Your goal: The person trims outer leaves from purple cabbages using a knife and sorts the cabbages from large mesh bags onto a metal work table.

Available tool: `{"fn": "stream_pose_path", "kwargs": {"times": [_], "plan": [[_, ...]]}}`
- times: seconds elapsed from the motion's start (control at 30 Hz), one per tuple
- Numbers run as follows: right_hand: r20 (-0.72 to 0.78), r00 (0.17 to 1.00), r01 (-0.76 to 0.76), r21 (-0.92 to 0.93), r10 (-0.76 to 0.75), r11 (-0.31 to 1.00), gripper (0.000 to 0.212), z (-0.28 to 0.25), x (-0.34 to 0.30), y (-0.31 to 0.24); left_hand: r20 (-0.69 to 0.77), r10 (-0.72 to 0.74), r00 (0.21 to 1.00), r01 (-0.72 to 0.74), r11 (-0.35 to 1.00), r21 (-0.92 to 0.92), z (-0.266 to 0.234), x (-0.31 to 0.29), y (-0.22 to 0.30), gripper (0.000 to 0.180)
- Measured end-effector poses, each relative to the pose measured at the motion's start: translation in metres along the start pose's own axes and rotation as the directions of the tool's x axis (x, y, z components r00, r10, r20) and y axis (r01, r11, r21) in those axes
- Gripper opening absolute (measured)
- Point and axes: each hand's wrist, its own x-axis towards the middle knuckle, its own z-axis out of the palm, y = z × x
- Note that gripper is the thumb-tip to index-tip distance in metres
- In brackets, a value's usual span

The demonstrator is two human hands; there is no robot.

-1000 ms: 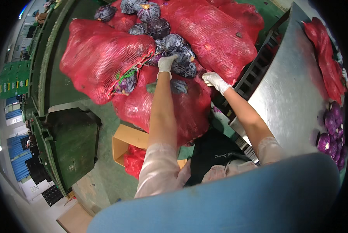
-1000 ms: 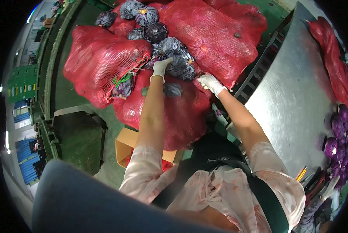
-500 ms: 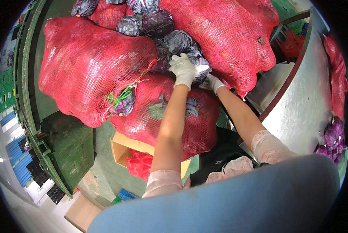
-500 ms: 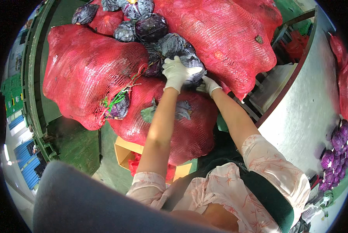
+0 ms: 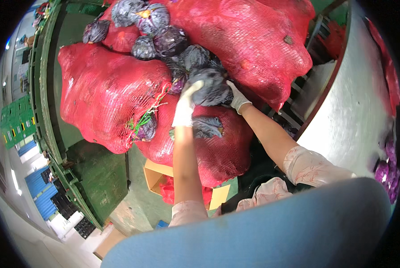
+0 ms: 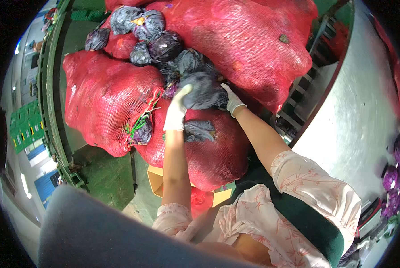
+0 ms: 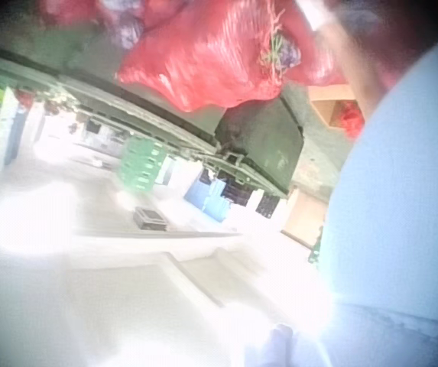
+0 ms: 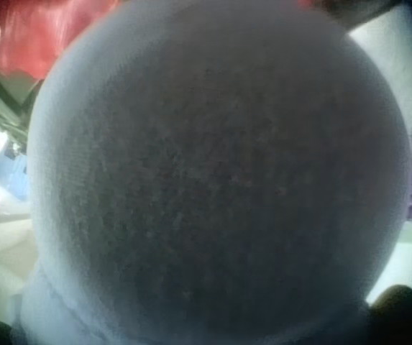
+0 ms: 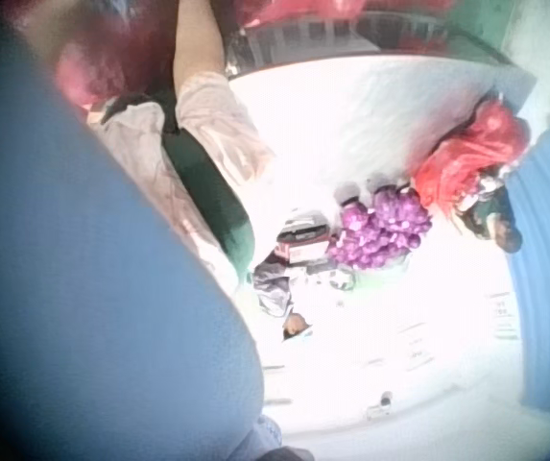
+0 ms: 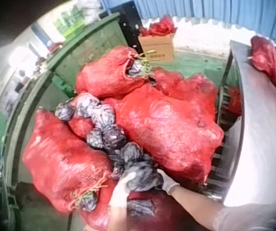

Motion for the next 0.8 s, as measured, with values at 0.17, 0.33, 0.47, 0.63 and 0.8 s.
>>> {"fn": "stream_pose_path", "kwargs": {"times": [0.17,0.33,0.47,0.63,0.8], "plan": [[0.081,0.895,0.124,-0.99,-0.439,0.07,0.05,0.032,-0.137,0.191,-0.07,0.562,0.824,-0.179,0.376,0.909,0.041,-0.109,0.041,0.056],[0.488,0.871,0.441,-0.83,-0.062,-0.342,0.053,0.079,-0.328,0.236,0.169,0.273,0.947,-0.239,0.951,-0.196,0.063,-0.083,-0.018,0.052],[0.848,0.466,0.647,-0.521,-0.253,-0.556,0.066,0.123,-0.513,0.201,0.573,0.063,0.817,0.016,0.991,-0.131,0.243,-0.097,-0.047,0.051],[0.88,0.25,0.735,-0.444,-0.404,-0.512,0.071,0.18,-0.651,0.126,0.459,-0.213,0.862,0.257,0.966,-0.035,0.425,-0.087,-0.162,0.057],[0.682,0.08,0.701,-0.557,-0.727,-0.445,0.074,0.215,-0.76,0.003,0.52,-0.062,0.852,-0.016,0.99,0.143,0.486,-0.072,-0.221,0.065]]}}
